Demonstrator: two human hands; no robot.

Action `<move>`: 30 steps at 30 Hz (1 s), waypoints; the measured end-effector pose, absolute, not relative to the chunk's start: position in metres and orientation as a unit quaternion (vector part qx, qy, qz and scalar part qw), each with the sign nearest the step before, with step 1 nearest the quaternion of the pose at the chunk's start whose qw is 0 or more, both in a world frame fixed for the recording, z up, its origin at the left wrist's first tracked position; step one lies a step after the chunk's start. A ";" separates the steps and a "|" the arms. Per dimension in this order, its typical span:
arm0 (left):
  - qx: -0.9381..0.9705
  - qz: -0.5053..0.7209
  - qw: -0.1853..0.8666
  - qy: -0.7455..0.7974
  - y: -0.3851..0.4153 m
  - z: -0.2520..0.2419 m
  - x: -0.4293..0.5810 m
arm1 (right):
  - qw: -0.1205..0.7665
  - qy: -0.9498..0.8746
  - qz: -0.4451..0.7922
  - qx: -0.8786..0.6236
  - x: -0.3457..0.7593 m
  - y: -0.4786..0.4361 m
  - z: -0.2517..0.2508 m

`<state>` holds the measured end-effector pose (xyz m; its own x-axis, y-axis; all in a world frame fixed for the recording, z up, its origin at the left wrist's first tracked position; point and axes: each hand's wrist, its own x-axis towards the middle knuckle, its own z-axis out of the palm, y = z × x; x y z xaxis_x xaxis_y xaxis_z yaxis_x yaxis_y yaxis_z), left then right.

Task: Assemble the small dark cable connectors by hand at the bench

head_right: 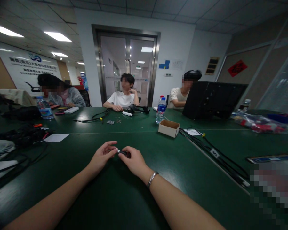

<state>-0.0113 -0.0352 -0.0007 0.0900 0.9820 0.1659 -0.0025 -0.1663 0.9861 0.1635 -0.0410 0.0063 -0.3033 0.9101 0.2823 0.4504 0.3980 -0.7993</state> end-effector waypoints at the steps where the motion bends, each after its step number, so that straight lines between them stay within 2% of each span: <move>1: 0.561 0.520 0.481 0.430 -0.035 0.000 -0.011 | 0.374 -0.747 0.306 -0.456 0.164 -0.041 0.006; 14: 0.548 0.538 0.491 0.411 -0.039 0.004 -0.009 | 0.381 -0.744 0.309 -0.455 0.163 -0.038 0.002; 21: 0.559 0.526 0.440 0.467 -0.036 -0.002 -0.007 | 0.379 -0.750 0.304 -0.450 0.164 -0.037 -0.002; 30: 0.548 0.543 0.467 0.432 -0.037 0.002 -0.008 | 0.375 -0.751 0.299 -0.454 0.164 -0.038 0.000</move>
